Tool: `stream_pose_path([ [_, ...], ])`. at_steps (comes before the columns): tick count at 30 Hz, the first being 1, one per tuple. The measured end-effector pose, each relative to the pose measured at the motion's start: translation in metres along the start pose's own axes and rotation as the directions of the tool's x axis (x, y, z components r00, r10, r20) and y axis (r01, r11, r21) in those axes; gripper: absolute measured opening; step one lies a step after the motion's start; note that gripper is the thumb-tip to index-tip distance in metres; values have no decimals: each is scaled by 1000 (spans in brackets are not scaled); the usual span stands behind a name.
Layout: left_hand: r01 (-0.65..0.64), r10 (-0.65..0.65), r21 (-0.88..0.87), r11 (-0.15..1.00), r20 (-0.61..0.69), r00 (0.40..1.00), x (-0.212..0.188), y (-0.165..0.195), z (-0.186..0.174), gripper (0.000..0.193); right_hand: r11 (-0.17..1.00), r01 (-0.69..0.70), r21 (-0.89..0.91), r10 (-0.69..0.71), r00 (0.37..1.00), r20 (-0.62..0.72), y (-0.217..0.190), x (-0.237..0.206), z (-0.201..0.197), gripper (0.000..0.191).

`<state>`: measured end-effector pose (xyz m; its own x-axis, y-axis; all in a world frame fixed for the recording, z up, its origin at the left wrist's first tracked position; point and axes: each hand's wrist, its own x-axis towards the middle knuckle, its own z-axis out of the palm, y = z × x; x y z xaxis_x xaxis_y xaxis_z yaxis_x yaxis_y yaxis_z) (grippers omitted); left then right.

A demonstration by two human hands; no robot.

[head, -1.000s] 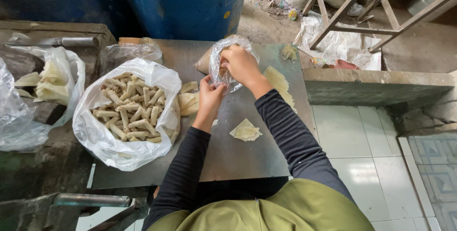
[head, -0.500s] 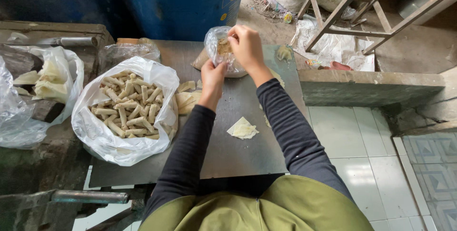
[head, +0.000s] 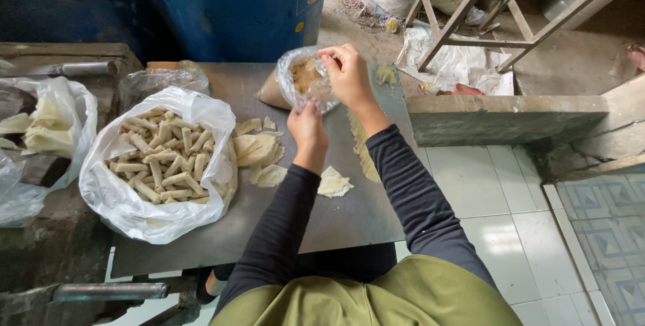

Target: The person takes pieces of soft white dough from a metal table, tears and flattens them by hand into thin slices, and arranges the slices in a fanned stack on the table. A bag of cylindrical dough pieces and a bag of brown powder sit beside the work area.

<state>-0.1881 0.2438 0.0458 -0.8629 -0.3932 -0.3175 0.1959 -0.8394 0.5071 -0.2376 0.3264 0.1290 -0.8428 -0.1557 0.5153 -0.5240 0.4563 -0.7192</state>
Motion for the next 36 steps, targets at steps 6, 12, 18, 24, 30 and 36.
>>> stream_pose_path([
  [6, -11, 4, 34, 999, 183, 983, 14, 14, 15, 17, 997, 71, 9, -71, 997, -14, -1, -2, -3, 19],
  [12, -112, 95, 73, 991, 204, 974, -15, -5, -20, 37, 990, 99, -103, -100, 995, -3, -10, -6, -1, 23],
  [18, -159, 120, 136, 978, 262, 958, -14, 7, -47, 52, 983, 87, -162, -98, 993, -62, 16, -12, 30, 25],
  [24, -290, 157, 453, 843, 308, 938, -51, 45, -76, 56, 972, -213, 97, 223, 968, -115, 46, -14, 47, 28],
  [30, -633, 44, 725, -272, 667, 744, -120, 67, -108, 45, 961, -260, 96, 270, 956, -114, 53, -19, 47, 29],
  [36, -623, 3, 712, -325, 659, 752, -133, 55, -113, 36, 813, -386, 436, 456, 888, -64, 60, -20, 40, 28],
])
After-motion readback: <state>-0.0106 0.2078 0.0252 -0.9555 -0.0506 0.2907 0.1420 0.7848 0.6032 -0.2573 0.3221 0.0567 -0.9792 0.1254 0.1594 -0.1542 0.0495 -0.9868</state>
